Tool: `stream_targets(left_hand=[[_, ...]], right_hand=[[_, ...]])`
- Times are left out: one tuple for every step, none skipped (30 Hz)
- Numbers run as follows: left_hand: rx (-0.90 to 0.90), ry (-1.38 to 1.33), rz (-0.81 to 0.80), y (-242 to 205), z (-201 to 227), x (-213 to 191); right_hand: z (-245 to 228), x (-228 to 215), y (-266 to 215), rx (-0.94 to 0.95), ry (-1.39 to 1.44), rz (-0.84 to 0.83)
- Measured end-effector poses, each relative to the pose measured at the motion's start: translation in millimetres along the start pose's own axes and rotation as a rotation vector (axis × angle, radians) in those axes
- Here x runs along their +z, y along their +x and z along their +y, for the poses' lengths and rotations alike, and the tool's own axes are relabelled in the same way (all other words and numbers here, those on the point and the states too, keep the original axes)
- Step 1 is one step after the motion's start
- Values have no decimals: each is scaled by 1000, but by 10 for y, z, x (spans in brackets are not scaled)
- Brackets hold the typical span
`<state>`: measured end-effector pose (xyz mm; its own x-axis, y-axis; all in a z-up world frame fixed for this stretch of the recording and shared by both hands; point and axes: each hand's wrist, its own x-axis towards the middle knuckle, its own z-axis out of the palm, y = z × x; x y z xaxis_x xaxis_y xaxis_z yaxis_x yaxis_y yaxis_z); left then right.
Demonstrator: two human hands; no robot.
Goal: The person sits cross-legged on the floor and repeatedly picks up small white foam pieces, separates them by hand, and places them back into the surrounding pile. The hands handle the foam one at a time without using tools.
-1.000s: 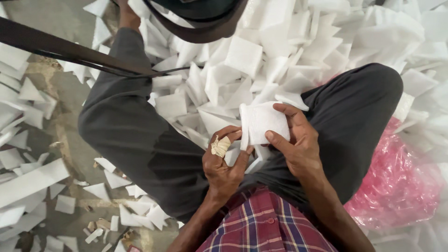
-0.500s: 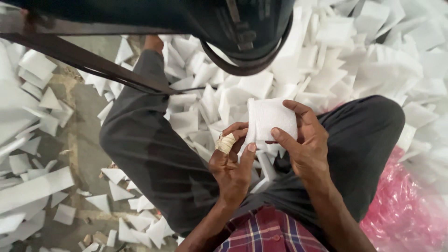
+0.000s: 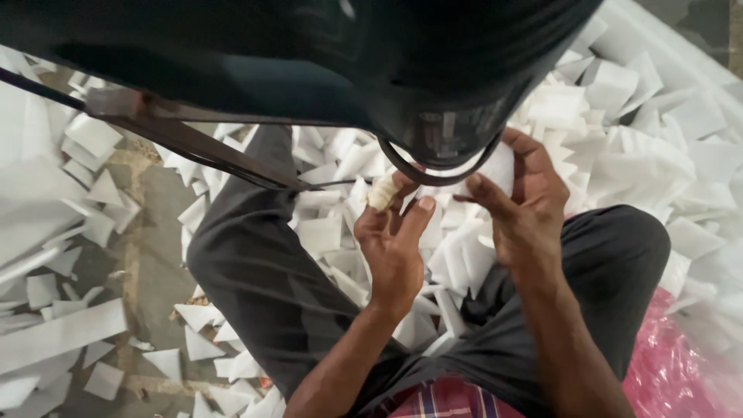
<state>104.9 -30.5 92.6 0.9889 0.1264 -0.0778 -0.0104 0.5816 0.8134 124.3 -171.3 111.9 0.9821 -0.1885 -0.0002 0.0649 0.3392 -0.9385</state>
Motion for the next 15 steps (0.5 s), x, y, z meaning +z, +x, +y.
stream_targets(left_hand=[[15,-25,-28,78,11,14],[29,-50,-56,134,26,24],[53,-17,-65,157,38,29],[78,16,-73,170,41,29],[98,50,-80,170,34,27],[89,71,-65,146,19,25],[76,91,-51,80,3,18],[64,111,-38,13,-15,-1],[115,197,-54,-63,-38,-26],[166,283,-72,-133,-66,-57],[209,370,-88,-225,-93,-93],[142,402,-68,-324,-117,-125],[77,431,-54,-404,-137,-151],[11,460,-41,-476,-157,-170],[-54,420,-33,-547,-176,-185]], right_hand=[[-25,22,74,-29,9,-22],[-46,48,133,-69,-14,-40],[-64,72,160,-106,-38,-54],[-72,93,174,-144,-62,-68],[-71,103,164,-127,-123,-29],[-56,114,126,-110,-184,10],[-38,119,62,-92,-247,52],[-12,113,-8,-63,-271,67],[19,96,-107,-27,-298,82],[56,64,-194,8,-324,98],[101,23,-284,39,-319,112],[153,-21,-362,70,-314,125],[196,-71,-428,93,-309,143],[241,-119,-489,100,-245,143],[283,-169,-551,105,-181,147]])
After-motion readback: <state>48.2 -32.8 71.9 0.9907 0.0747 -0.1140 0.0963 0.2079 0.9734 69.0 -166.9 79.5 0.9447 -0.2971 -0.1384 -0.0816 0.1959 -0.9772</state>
